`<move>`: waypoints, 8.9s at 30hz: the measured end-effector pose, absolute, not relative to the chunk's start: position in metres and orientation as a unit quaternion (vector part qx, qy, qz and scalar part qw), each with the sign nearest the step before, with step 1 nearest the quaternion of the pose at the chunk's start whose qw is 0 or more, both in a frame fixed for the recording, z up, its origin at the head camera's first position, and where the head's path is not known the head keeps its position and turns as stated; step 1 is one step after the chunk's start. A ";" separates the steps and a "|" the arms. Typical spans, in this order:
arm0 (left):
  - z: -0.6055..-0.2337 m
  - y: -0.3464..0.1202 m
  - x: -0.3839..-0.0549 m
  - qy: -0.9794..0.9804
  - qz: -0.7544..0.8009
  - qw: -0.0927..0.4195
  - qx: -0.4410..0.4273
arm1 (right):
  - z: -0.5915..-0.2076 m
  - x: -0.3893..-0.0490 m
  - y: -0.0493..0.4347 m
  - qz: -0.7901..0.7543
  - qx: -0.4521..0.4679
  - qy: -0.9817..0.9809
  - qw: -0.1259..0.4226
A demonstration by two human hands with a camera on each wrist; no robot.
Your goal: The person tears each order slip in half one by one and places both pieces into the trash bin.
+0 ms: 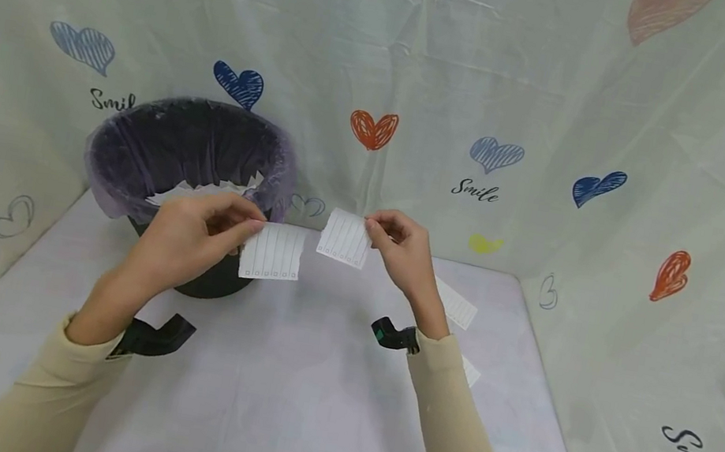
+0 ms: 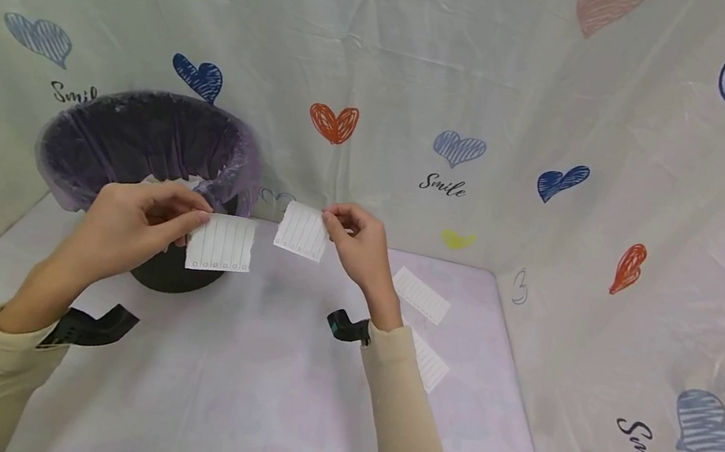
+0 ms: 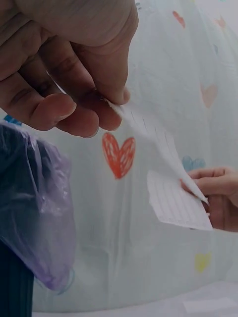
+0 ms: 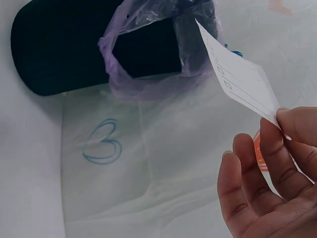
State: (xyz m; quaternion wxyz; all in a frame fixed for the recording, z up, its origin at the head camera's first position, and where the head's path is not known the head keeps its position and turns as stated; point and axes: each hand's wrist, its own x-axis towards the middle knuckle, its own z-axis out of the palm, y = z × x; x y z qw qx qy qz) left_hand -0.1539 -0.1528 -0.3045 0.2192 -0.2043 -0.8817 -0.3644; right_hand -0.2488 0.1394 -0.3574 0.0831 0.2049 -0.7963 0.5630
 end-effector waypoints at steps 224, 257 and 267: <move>-0.508 0.026 -0.148 -0.890 -0.372 0.066 -0.256 | -0.530 -0.170 0.290 0.350 -0.096 -0.932 0.001; -0.524 -0.008 -0.163 -0.909 -0.364 0.053 -0.195 | -0.520 -0.165 0.204 0.444 0.051 -0.895 0.002; -0.531 -0.030 -0.162 -0.900 -0.401 0.037 -0.169 | -0.523 -0.166 0.187 0.466 0.064 -0.882 -0.021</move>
